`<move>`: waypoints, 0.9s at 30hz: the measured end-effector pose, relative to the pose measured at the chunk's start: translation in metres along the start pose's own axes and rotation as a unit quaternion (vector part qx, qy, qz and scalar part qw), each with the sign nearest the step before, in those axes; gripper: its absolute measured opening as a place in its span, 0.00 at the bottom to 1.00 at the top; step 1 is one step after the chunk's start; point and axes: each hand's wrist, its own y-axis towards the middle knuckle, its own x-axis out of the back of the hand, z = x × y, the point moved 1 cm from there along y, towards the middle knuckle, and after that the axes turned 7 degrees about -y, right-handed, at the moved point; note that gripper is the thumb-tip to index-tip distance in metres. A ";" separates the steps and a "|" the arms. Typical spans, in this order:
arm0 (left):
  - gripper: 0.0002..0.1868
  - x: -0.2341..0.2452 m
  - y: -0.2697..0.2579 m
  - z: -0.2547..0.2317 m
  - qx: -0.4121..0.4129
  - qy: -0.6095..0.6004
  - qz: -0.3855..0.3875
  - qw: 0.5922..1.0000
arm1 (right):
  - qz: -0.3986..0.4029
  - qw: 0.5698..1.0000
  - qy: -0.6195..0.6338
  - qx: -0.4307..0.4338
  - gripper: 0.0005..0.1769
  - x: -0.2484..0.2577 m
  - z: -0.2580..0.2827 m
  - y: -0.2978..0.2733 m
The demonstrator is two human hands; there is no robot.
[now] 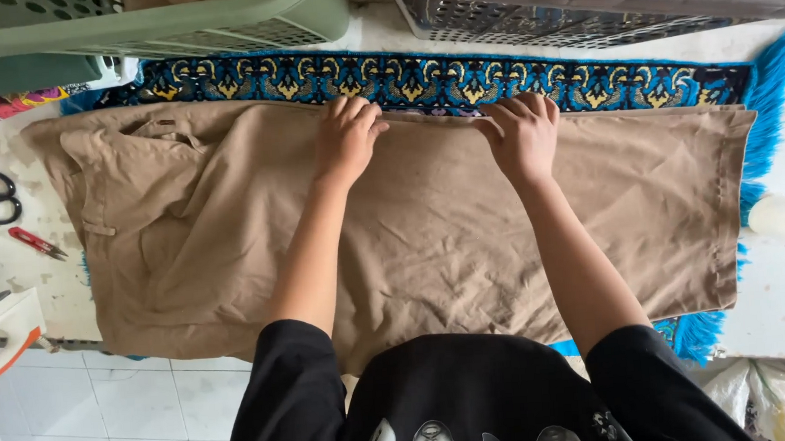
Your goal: The person spreads a brown garment on a patterned mat, smooths it with both hands, and then sprays it with water from a spray bottle. The garment remains on the mat throughout the clip.
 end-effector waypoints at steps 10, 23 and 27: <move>0.14 -0.012 0.026 -0.033 0.054 -0.079 0.155 0.983 | 0.157 0.986 -0.035 0.030 0.14 -0.010 0.002 0.007; 0.16 -0.016 0.018 -0.020 -0.047 -0.044 -0.064 0.996 | 0.140 0.989 -0.040 0.003 0.10 -0.016 0.007 0.013; 0.11 -0.009 0.013 -0.030 -0.104 -0.061 -0.089 0.989 | 0.156 0.988 0.007 0.014 0.12 -0.023 0.002 0.007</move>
